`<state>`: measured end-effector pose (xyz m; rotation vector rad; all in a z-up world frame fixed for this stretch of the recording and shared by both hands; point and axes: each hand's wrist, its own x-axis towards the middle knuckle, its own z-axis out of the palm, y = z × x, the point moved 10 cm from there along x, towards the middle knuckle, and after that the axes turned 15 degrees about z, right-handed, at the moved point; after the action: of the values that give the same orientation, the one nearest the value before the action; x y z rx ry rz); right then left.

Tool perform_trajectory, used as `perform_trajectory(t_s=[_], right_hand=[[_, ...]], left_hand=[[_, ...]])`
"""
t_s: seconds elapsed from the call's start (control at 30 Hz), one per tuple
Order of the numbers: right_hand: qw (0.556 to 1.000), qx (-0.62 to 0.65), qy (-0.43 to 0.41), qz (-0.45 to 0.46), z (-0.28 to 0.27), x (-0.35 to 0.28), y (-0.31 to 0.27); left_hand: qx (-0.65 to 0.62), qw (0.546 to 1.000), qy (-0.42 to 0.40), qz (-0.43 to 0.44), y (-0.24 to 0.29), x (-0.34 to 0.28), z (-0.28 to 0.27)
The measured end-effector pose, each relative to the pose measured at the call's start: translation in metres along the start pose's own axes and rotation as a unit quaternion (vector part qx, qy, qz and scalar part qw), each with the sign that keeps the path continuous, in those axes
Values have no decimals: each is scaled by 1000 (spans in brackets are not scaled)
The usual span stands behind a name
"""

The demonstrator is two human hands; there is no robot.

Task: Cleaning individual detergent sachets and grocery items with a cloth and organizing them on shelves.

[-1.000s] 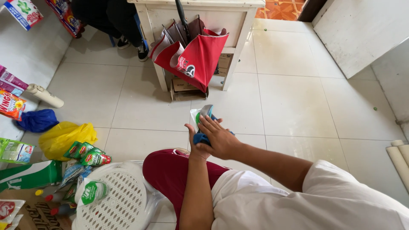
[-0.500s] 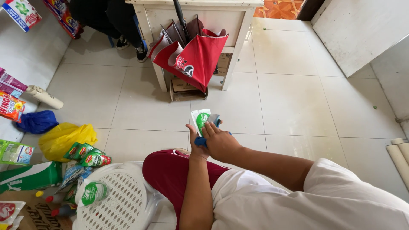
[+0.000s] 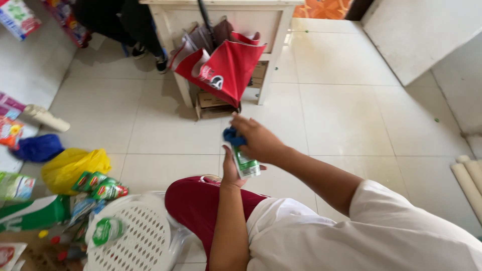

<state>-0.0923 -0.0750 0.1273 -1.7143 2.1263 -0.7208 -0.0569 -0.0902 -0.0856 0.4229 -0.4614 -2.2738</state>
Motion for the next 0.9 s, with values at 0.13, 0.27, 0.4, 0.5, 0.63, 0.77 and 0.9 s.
perform_trajectory(t_s=[0.13,0.27,0.4,0.5,0.63,0.77,0.9], right_hand=[[980,-148,74,-107,65,-26,8],[987,-125,37,-97,65,-58,-1],[984,-160,-29,-73,74,-75,4],[985,-160,-57,-22,72,-68,13],[987,-161,-11,9,68,-36,30],[991,-132,32,18,51,-19,38],[991,-111,57,46,40,-8,55]], left_hand=[[-37,998,-43,8,-9,4,15],[-62,995,-65,32,3,6,12],[-67,992,-94,47,11,-3,11],[-37,991,-130,15,-1,-2,16],[-17,993,-117,-9,-9,-8,24],[10,997,-75,-29,-2,-30,43],[38,998,-11,-53,-1,-46,52]])
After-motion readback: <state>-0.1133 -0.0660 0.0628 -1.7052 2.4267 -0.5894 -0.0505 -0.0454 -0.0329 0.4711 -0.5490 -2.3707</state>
